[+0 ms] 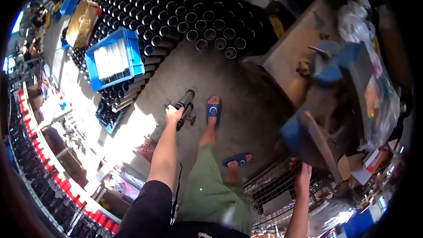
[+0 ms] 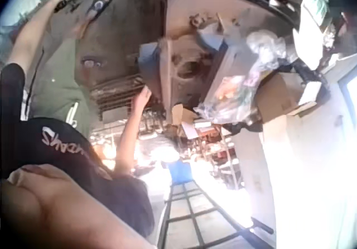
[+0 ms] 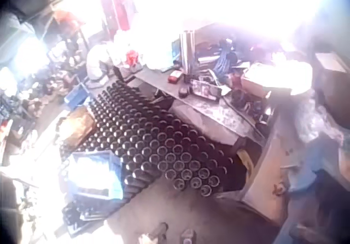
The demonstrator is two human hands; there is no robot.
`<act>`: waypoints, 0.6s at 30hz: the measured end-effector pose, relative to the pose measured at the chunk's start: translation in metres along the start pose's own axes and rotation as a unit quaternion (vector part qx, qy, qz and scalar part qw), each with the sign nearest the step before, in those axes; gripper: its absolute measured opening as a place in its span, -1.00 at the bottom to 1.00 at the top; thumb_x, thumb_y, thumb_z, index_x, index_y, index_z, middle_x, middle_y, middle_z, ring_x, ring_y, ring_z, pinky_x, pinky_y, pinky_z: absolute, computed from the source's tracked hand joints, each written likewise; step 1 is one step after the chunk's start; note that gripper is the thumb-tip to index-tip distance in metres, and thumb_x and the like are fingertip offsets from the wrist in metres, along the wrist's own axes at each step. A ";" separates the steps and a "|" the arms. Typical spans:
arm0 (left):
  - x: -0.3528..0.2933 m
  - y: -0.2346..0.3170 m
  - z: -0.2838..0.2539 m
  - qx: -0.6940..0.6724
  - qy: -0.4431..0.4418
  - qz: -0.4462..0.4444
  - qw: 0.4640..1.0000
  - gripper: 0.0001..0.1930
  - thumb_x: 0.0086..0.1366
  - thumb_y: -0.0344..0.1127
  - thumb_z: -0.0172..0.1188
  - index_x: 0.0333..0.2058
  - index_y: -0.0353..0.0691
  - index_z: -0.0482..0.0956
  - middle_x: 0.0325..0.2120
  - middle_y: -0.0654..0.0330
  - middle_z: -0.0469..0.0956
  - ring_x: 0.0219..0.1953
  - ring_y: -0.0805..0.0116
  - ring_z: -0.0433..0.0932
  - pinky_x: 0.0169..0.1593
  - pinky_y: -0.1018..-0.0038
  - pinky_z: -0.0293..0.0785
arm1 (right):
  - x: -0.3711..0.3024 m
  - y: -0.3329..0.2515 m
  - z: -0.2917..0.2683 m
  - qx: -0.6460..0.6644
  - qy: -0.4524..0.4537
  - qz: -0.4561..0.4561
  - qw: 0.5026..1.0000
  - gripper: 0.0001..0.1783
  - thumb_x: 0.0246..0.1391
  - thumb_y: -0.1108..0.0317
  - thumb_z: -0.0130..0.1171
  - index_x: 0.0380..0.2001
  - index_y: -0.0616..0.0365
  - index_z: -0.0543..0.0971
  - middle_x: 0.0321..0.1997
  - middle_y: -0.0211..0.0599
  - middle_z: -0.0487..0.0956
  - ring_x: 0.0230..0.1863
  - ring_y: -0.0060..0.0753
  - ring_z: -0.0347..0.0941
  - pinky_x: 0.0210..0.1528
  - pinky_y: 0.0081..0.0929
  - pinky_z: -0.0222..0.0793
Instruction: The person secures metal tubes in a vice, attaches end pieces by tightening a lever handle, and transfers the finished units into a wire transport basket.
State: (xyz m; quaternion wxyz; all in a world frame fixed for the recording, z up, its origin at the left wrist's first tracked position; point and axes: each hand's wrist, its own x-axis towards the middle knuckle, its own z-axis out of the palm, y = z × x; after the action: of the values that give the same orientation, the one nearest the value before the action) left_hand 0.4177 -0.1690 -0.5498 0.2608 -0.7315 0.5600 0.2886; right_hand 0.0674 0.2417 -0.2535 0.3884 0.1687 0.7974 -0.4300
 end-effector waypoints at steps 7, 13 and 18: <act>0.013 0.029 0.014 0.026 -0.001 0.041 0.999 -0.60 0.01 -0.08 0.30 -0.26 -0.26 0.71 -0.19 -0.09 0.68 -0.08 -0.01 0.67 0.03 0.22 0.59 | 0.012 -0.001 0.029 -0.001 0.100 0.000 0.995 -0.85 0.37 0.18 0.01 -0.15 -0.03 0.36 -0.55 -0.54 0.25 -0.57 -0.59 0.18 -0.52 -0.47 0.19; -0.204 -0.053 -0.142 -0.419 -0.239 0.049 0.874 -0.69 0.15 -0.16 0.34 -0.34 -0.35 0.67 -0.58 0.17 0.61 -0.66 0.39 0.55 -0.56 0.47 0.43 | -0.026 -0.003 -0.014 0.028 0.041 0.068 0.996 -0.67 0.34 0.06 0.10 -0.42 -0.15 0.25 -0.66 -0.69 0.14 -0.70 -0.69 0.06 -0.64 -0.58 0.05; -0.388 -0.087 -0.265 -0.452 -0.375 0.319 0.744 -0.19 0.10 -0.38 0.48 0.31 -0.30 0.29 -0.04 0.16 0.54 -0.01 0.36 0.53 0.05 0.44 0.48 | -0.061 0.081 -0.111 -0.021 0.015 0.050 0.998 -0.80 0.29 0.15 0.16 -0.27 0.00 0.62 -0.65 -0.63 0.32 -0.68 -0.68 0.19 -0.65 -0.58 0.09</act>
State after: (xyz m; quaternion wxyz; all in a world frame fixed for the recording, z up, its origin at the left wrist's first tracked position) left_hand 0.4565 -0.0761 -0.0828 -0.0183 -0.3753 0.4220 0.8251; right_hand 0.1030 0.3834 -0.2151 0.4006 0.2065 0.8026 -0.3907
